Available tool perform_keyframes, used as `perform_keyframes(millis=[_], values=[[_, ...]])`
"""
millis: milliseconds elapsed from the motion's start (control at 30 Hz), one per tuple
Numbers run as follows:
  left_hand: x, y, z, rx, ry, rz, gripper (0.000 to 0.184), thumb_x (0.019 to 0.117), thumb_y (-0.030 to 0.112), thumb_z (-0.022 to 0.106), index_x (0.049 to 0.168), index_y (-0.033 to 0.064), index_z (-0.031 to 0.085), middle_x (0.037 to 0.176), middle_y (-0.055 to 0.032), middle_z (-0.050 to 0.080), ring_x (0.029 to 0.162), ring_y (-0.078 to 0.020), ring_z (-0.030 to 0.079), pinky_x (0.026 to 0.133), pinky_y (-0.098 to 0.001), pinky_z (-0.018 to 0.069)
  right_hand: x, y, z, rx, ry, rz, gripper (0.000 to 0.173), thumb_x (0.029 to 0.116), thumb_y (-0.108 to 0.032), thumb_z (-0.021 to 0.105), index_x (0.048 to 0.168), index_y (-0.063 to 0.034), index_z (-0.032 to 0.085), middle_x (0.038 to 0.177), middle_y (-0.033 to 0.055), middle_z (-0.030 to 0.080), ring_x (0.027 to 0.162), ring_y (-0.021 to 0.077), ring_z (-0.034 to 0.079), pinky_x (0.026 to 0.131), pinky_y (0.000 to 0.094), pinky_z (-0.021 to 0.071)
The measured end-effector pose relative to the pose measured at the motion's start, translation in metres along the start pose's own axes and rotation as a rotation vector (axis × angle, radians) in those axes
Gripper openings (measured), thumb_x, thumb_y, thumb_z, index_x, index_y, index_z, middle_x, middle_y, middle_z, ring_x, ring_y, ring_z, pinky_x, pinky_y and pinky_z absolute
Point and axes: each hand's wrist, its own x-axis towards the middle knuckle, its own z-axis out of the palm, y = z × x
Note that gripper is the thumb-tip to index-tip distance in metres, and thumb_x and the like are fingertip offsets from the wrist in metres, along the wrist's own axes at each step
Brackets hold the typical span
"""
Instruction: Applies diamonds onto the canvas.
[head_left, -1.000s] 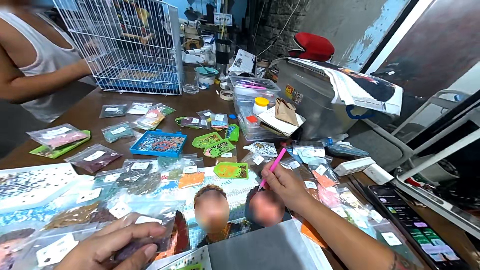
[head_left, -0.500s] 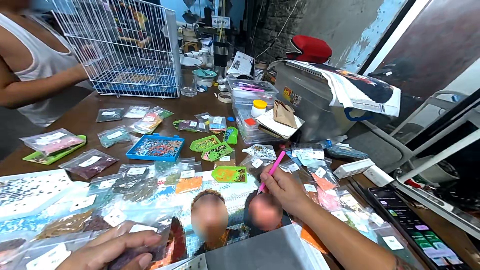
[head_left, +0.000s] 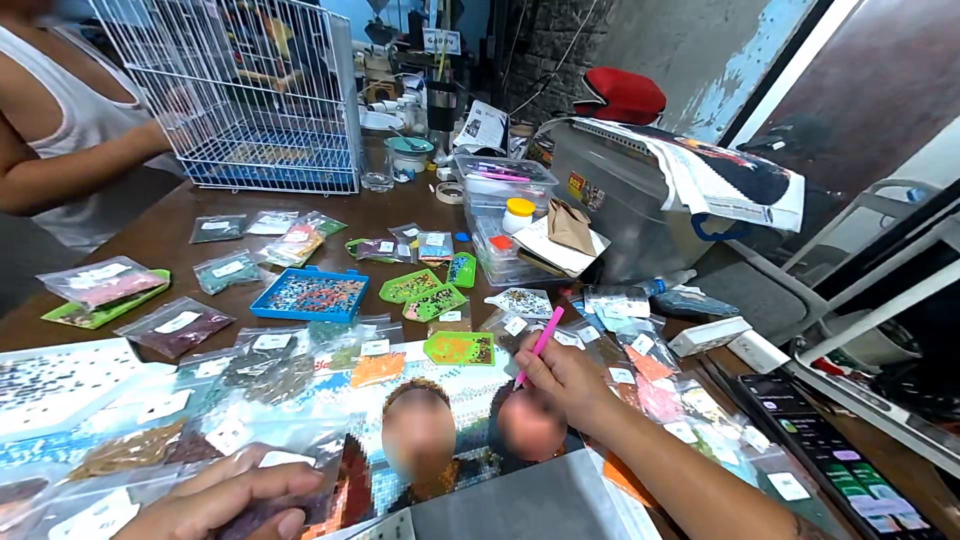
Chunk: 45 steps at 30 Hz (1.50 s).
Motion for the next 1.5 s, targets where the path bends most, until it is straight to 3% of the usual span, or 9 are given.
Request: perform_keyframes(millis=[267, 333, 467, 700, 800, 900, 1067, 1333, 1500], values=[[-0.001, -0.001, -0.001, -0.015, 0.014, -0.007, 0.023, 0.0938, 0.008, 0.068, 0.11, -0.0074, 0.071, 0.107, -0.0139, 0.065, 0.099, -0.004, 0.06, 0.088, -0.0187, 0.05, 0.001, -0.005, -0.006, 0.032, -0.056, 0.029, 0.028, 0.109, -0.024, 0.046, 0.103, -0.0015, 0.062, 0.077, 0.0052, 0.064, 0.07, 0.0092, 0.065, 0.07, 0.0268, 0.0552], [-0.001, -0.002, -0.002, -0.032, 0.021, -0.006, 0.023, 0.0935, 0.008, 0.068, 0.11, -0.0075, 0.071, 0.108, -0.0129, 0.065, 0.099, -0.003, 0.061, 0.089, -0.0187, 0.0507, 0.0, -0.008, -0.012, 0.181, 0.035, 0.106, 0.026, 0.1096, -0.021, 0.045, 0.108, 0.0002, 0.06, 0.079, 0.0051, 0.064, 0.069, 0.0102, 0.063, 0.069, 0.0288, 0.0555], [-0.001, -0.004, -0.002, -0.032, 0.014, 0.001, 0.023, 0.0945, 0.009, 0.068, 0.109, -0.0085, 0.071, 0.106, -0.0144, 0.064, 0.099, -0.0055, 0.059, 0.09, -0.021, 0.0495, 0.0, -0.003, -0.029, 0.383, 0.274, 0.103, 0.022, 0.111, -0.021, 0.04, 0.108, -0.0059, 0.055, 0.071, -0.0015, 0.061, 0.059, 0.0049, 0.06, 0.057, 0.0218, 0.053], [0.0, -0.008, -0.003, -0.031, 0.002, 0.012, 0.024, 0.0939, 0.007, 0.067, 0.11, -0.0115, 0.069, 0.106, -0.0178, 0.064, 0.098, -0.0087, 0.061, 0.09, -0.0235, 0.051, -0.005, 0.013, -0.039, 0.359, 0.3, 0.09, 0.023, 0.1099, -0.022, 0.044, 0.099, -0.0089, 0.059, 0.07, -0.0031, 0.06, 0.058, 0.0026, 0.056, 0.056, 0.0183, 0.0478], [0.0, -0.008, -0.004, -0.029, 0.005, 0.004, 0.025, 0.0937, 0.007, 0.066, 0.11, -0.0124, 0.069, 0.106, -0.019, 0.064, 0.097, -0.0091, 0.062, 0.09, -0.0246, 0.0514, -0.006, 0.011, -0.041, 0.279, 0.219, 0.103, 0.027, 0.1097, -0.025, 0.043, 0.097, -0.0088, 0.059, 0.071, -0.0029, 0.059, 0.059, 0.0037, 0.056, 0.056, 0.0202, 0.0484], [0.0, -0.007, -0.003, -0.037, 0.004, 0.013, 0.024, 0.0941, 0.007, 0.067, 0.11, -0.0113, 0.069, 0.107, -0.0173, 0.065, 0.098, -0.0072, 0.062, 0.09, -0.0229, 0.0512, -0.008, 0.004, -0.048, 0.212, -0.006, 0.132, 0.035, 0.1112, -0.025, 0.036, 0.098, -0.0041, 0.06, 0.077, 0.0013, 0.065, 0.067, 0.0073, 0.062, 0.065, 0.0247, 0.0534], [0.0, -0.006, -0.004, -0.014, -0.002, 0.018, 0.025, 0.0943, 0.008, 0.067, 0.111, -0.0113, 0.069, 0.107, -0.0194, 0.065, 0.1, -0.0095, 0.061, 0.091, -0.0243, 0.0507, -0.01, 0.0, -0.056, 0.137, -0.231, 0.167, 0.042, 0.1113, -0.03, 0.034, 0.095, -0.0069, 0.064, 0.084, -0.0014, 0.07, 0.077, 0.0046, 0.065, 0.072, 0.0236, 0.0527], [0.0, -0.005, -0.004, -0.012, -0.006, 0.01, 0.025, 0.0949, 0.008, 0.066, 0.11, -0.0117, 0.069, 0.108, -0.0191, 0.065, 0.099, -0.0079, 0.061, 0.09, -0.0228, 0.0509, -0.011, -0.007, -0.061, -0.038, -0.374, 0.231, 0.045, 0.1112, -0.035, 0.036, 0.099, -0.0071, 0.069, 0.088, -0.0014, 0.069, 0.082, 0.005, 0.062, 0.077, 0.0283, 0.0499], [0.0, -0.007, -0.003, -0.022, -0.002, 0.026, 0.025, 0.0947, 0.008, 0.067, 0.11, -0.0113, 0.069, 0.107, -0.0184, 0.065, 0.098, -0.0073, 0.061, 0.089, -0.0226, 0.051, -0.011, -0.006, -0.056, -0.042, -0.376, 0.199, 0.046, 0.1109, -0.037, 0.035, 0.102, -0.0089, 0.07, 0.088, -0.0028, 0.068, 0.077, 0.003, 0.06, 0.072, 0.027, 0.0479]])
